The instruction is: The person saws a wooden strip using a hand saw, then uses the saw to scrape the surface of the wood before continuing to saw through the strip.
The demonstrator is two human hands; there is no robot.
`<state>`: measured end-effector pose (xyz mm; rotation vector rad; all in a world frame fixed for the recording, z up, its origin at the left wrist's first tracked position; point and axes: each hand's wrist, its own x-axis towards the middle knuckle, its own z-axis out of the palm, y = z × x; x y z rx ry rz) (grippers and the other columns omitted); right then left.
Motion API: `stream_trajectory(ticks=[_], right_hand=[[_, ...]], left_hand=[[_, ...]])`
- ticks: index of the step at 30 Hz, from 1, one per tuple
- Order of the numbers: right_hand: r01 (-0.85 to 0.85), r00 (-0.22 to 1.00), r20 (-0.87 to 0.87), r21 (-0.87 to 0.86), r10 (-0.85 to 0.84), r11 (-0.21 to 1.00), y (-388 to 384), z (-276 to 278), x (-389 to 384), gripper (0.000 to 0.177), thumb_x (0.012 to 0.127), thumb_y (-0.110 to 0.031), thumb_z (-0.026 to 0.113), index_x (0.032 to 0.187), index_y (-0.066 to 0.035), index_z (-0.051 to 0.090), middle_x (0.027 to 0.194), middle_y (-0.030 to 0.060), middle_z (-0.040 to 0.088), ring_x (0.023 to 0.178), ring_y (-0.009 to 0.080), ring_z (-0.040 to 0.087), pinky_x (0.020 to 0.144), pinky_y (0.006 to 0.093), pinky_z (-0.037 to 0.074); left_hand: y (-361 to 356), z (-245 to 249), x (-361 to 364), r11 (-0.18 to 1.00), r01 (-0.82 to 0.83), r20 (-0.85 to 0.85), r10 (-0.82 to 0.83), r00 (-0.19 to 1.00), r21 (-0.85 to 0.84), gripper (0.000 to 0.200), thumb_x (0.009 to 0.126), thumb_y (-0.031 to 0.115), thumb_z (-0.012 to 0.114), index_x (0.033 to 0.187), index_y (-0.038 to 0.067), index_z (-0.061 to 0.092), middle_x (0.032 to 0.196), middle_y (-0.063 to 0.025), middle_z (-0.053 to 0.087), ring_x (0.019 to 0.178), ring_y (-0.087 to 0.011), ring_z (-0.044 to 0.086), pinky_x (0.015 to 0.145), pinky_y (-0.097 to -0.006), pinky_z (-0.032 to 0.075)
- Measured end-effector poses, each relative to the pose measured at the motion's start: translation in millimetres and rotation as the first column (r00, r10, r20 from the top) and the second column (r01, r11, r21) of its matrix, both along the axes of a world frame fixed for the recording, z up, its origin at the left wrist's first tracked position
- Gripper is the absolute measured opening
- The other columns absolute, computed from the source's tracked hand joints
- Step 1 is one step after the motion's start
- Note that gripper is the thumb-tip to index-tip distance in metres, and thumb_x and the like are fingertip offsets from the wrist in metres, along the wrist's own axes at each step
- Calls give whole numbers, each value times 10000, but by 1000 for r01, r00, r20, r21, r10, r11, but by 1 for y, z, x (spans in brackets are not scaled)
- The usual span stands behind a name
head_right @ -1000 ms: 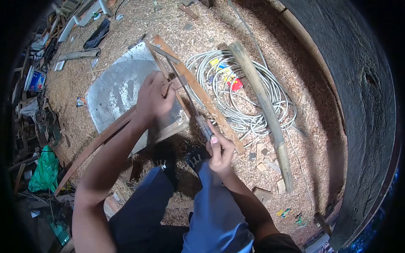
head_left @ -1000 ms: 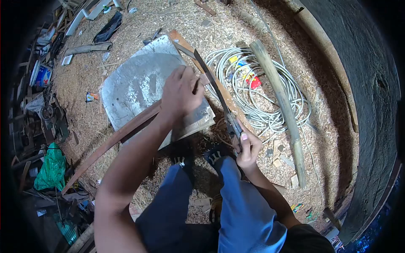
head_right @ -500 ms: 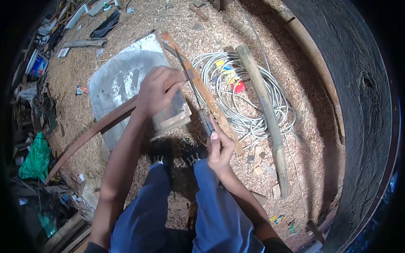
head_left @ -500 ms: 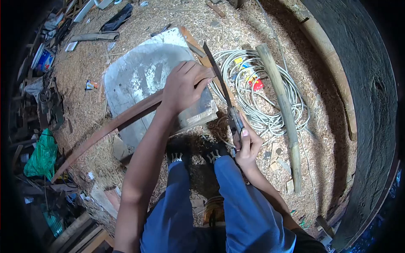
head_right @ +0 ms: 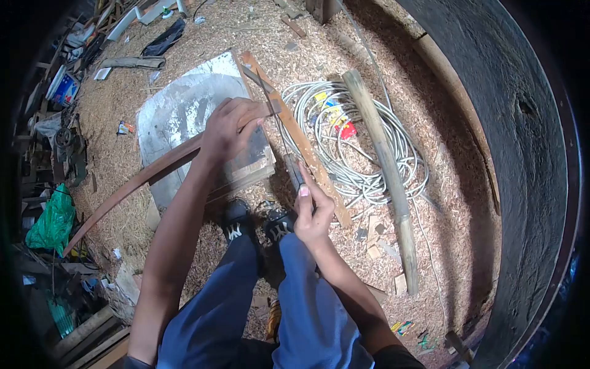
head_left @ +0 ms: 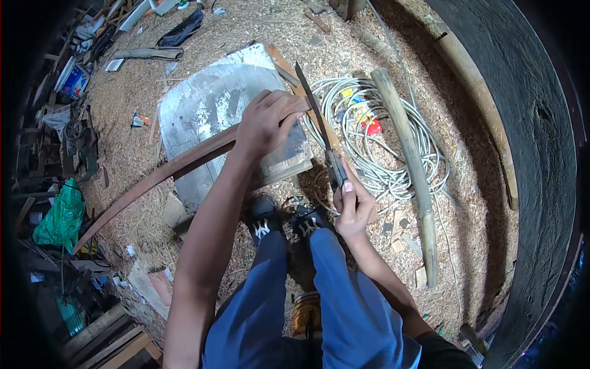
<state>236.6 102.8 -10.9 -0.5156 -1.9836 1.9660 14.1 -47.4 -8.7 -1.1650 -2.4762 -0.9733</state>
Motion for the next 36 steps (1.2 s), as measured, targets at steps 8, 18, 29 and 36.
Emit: stream_trajectory(ticks=[8,18,29,36], right_hand=[[-24,999,-33,-29,23,999,1,-3,5,454,1043,-107,447,1470,25,530,631,-65,459,540,22,372,500,216,294],[-45,999,-15,87,46,995,2,0,2,477,1067,-178,427,1479,52,497,627,-35,472,497,40,349,470,231,264],[-27,1000,5,100,27,995,8,-7,59,543,1056,-274,481,1423,126,516,565,7,497,479,65,414,474,254,309],[-59,998,26,11,59,998,13,1,10,471,1058,-188,460,1427,96,532,596,-23,477,492,49,384,474,247,305]], left_hand=[[1,14,8,1000,6,53,-5,999,-20,247,849,129,758,1087,70,733,1064,-93,714,988,-314,645,879,-408,517],[-2,5,9,1000,16,43,-17,999,21,208,885,165,725,1086,134,769,1105,-40,708,1032,-237,640,934,-376,509],[4,8,8,997,-41,123,32,992,68,186,831,104,786,1017,103,797,1090,-60,743,985,-251,681,880,-369,552],[8,7,11,994,-72,116,62,991,83,161,808,102,807,969,101,809,1040,-49,748,947,-229,684,843,-348,559]])
